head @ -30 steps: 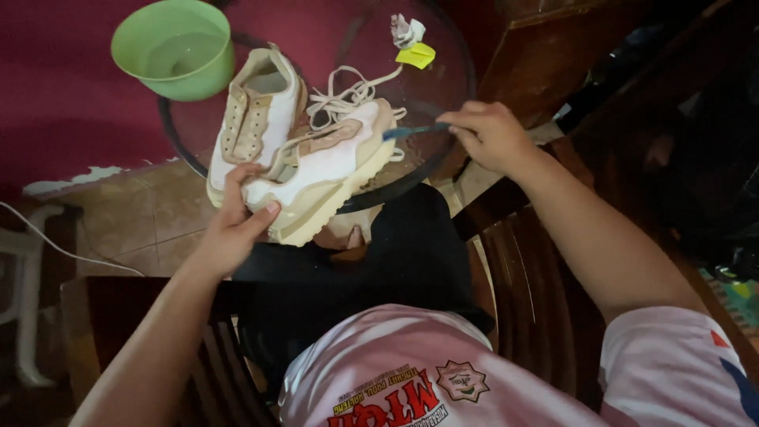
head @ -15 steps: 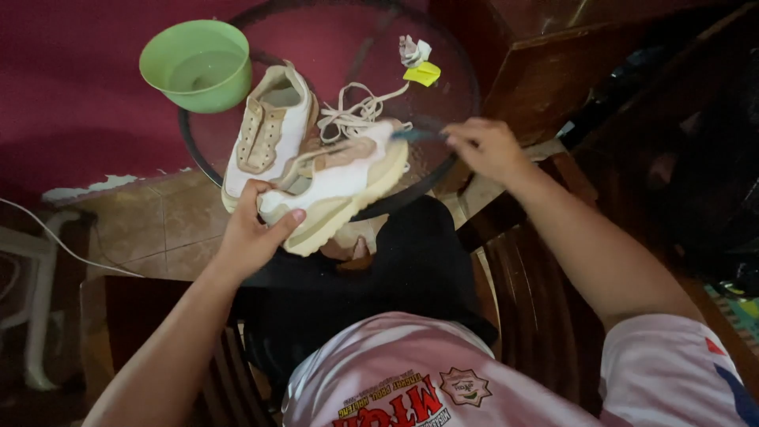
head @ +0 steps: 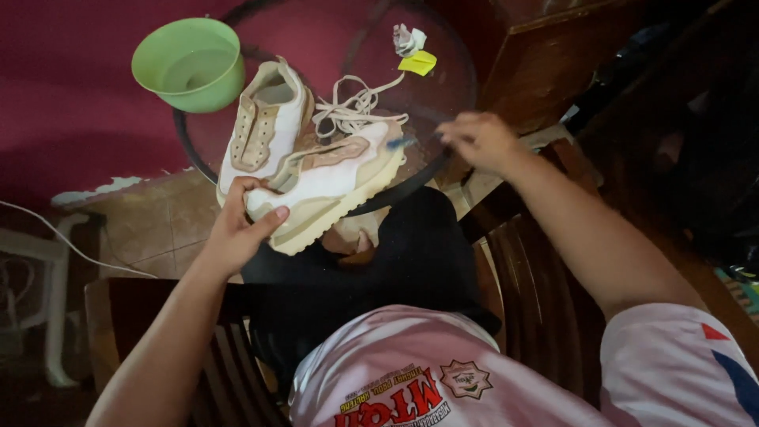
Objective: The person scrubs a white sneaker with a toothbrush, focusing on the sole, sides, and upper surfaces. The shoe is rotated to access different areas while the other shoe remains on the table.
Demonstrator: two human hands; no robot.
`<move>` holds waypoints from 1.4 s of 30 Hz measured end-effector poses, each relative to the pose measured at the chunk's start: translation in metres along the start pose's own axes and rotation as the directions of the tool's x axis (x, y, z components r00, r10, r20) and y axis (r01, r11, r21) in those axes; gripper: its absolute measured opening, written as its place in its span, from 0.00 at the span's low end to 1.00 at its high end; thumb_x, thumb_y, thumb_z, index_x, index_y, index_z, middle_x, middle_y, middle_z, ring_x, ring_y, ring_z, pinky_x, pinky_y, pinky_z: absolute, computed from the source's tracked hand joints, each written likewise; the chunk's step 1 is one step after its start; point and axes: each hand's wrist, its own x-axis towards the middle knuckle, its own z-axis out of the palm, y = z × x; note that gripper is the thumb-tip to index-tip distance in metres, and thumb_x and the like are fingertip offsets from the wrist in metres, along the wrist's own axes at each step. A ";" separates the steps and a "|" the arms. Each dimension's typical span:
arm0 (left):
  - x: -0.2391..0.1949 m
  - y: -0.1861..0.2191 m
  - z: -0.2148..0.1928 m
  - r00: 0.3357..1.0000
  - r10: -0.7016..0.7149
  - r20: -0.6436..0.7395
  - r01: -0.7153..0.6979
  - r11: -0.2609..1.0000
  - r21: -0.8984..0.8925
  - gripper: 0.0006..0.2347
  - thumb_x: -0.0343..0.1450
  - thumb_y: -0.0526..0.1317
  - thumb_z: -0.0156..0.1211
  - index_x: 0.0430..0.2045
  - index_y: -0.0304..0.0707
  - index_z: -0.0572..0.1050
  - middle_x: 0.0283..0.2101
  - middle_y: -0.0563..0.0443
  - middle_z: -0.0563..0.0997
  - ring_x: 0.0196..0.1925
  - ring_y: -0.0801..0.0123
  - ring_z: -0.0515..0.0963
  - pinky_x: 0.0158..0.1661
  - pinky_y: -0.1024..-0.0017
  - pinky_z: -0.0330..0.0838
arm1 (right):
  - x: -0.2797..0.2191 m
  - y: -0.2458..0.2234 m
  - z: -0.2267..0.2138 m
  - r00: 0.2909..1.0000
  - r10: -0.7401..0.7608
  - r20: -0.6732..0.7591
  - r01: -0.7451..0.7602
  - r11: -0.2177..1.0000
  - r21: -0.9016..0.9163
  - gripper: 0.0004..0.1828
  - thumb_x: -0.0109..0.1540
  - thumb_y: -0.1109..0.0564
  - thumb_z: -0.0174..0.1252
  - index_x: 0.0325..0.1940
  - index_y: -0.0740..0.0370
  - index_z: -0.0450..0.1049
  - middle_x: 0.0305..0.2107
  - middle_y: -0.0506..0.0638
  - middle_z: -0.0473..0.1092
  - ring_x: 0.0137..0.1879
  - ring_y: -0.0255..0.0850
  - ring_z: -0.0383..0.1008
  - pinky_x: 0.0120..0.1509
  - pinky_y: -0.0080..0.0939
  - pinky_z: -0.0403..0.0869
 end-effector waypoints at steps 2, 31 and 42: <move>-0.002 -0.002 -0.001 1.000 -0.009 -0.003 0.009 1.000 0.000 0.20 0.68 0.39 0.71 0.47 0.37 0.65 0.40 0.47 0.71 0.31 0.69 0.74 0.25 0.79 0.73 | -0.002 0.026 -0.009 0.999 0.044 -0.011 -0.045 0.987 -0.153 0.13 0.68 0.58 0.61 0.56 0.48 0.83 0.29 0.51 0.75 0.34 0.47 0.75 0.40 0.45 0.73; 0.030 0.095 0.131 0.649 0.754 0.100 -0.724 0.572 0.386 0.38 0.61 0.54 0.78 0.64 0.40 0.67 0.65 0.37 0.68 0.69 0.40 0.65 0.70 0.53 0.58 | 0.013 -0.115 0.008 0.867 0.315 -0.386 -0.090 0.861 0.500 0.47 0.36 0.53 0.90 0.55 0.60 0.76 0.28 0.45 0.72 0.26 0.32 0.67 0.32 0.28 0.68; 0.011 0.063 0.124 0.549 0.819 0.168 -0.700 0.341 0.627 0.24 0.69 0.51 0.69 0.57 0.41 0.74 0.53 0.46 0.80 0.59 0.51 0.78 0.56 0.61 0.78 | 0.015 -0.157 -0.053 0.994 -0.104 0.018 0.104 0.994 0.014 0.31 0.61 0.48 0.69 0.61 0.66 0.71 0.54 0.63 0.68 0.58 0.61 0.74 0.63 0.59 0.72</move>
